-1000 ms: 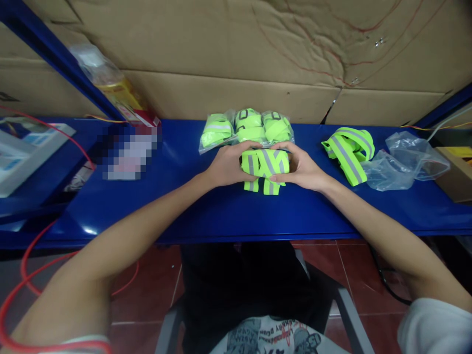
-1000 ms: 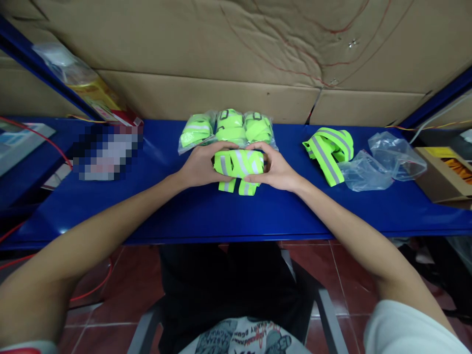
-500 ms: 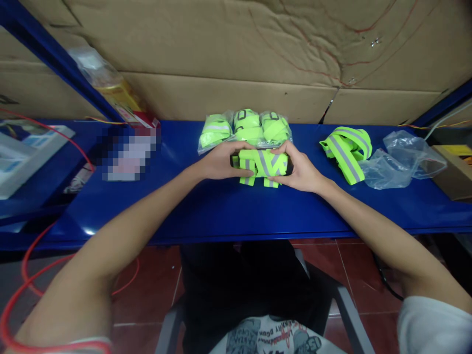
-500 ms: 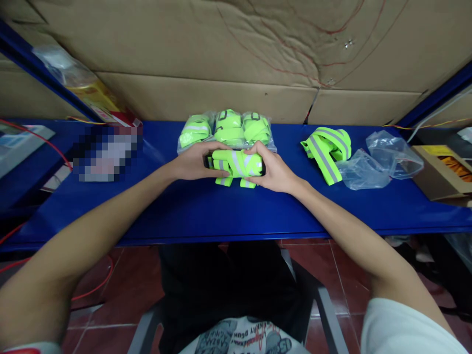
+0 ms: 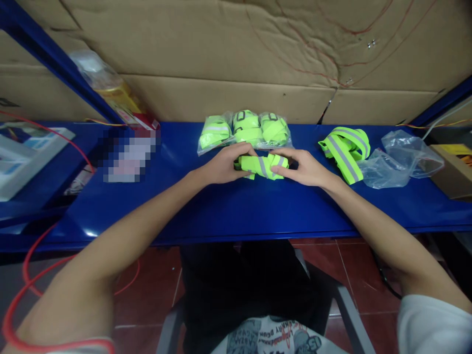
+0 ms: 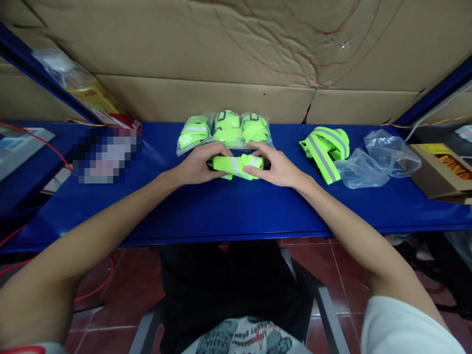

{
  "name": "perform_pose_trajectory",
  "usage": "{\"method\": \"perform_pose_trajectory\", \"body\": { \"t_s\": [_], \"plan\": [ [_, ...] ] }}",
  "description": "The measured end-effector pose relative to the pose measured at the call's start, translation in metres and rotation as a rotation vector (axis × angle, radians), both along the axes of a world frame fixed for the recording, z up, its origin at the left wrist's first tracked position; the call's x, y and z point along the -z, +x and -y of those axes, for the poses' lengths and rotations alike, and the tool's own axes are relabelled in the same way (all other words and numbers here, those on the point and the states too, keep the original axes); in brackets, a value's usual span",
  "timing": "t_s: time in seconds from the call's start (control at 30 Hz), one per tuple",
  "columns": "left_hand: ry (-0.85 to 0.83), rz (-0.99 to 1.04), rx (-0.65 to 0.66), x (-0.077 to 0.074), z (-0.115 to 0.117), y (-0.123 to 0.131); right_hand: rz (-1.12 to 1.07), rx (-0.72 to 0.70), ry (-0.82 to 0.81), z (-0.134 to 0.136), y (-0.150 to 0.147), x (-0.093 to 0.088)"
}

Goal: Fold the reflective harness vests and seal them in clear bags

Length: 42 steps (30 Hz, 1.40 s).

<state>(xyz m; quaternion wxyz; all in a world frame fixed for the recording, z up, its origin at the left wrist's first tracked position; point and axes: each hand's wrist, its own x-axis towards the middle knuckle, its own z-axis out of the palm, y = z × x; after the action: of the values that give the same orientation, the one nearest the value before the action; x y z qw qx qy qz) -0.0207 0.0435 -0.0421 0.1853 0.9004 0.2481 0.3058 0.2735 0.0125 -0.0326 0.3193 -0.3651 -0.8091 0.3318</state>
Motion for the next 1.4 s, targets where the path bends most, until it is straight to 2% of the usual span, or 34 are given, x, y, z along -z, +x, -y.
{"method": "perform_pose_trajectory", "body": {
  "t_s": [0.1, 0.23, 0.33, 0.5, 0.63, 0.8, 0.87, 0.93, 1.03, 1.13, 1.27, 1.4],
  "plan": [
    [-0.119, -0.030, 0.053, -0.001, 0.000, -0.001, 0.134, 0.019, 0.032, -0.001, 0.000, -0.003],
    [-0.182, -0.141, 0.043, -0.011, 0.007, -0.002, 0.123, -0.005, 0.080, 0.002, 0.000, -0.005],
    [-0.121, -0.185, 0.042, -0.014, 0.011, -0.002, 0.111, -0.046, 0.154, 0.003, 0.000, -0.004],
    [0.129, -0.245, -0.022, -0.008, 0.013, 0.001, 0.137, -0.056, 0.297, 0.002, 0.002, 0.000],
    [0.141, -0.275, -0.017, -0.013, 0.016, -0.001, 0.146, -0.061, 0.254, 0.002, 0.004, -0.001],
    [-0.039, -0.149, 0.063, -0.023, 0.012, -0.005, 0.104, -0.007, 0.124, -0.001, 0.003, 0.000],
    [-0.118, -0.097, 0.043, -0.021, 0.007, -0.006, 0.159, 0.035, 0.106, -0.002, 0.002, 0.001],
    [-0.195, -0.059, -0.030, -0.017, 0.003, -0.006, 0.217, 0.059, 0.106, -0.002, 0.000, 0.002],
    [-0.274, -0.085, -0.124, -0.011, 0.000, -0.005, 0.249, 0.032, 0.132, 0.001, -0.004, 0.001],
    [-0.238, -0.118, -0.147, -0.008, 0.002, -0.004, 0.249, 0.005, 0.143, 0.004, -0.007, -0.001],
    [-0.159, 0.000, -0.144, -0.005, 0.006, 0.000, 0.216, 0.045, 0.129, 0.005, -0.006, -0.002],
    [-0.247, 0.197, -0.136, 0.009, 0.003, 0.007, 0.141, 0.100, 0.174, 0.001, -0.004, 0.006]
  ]
}}
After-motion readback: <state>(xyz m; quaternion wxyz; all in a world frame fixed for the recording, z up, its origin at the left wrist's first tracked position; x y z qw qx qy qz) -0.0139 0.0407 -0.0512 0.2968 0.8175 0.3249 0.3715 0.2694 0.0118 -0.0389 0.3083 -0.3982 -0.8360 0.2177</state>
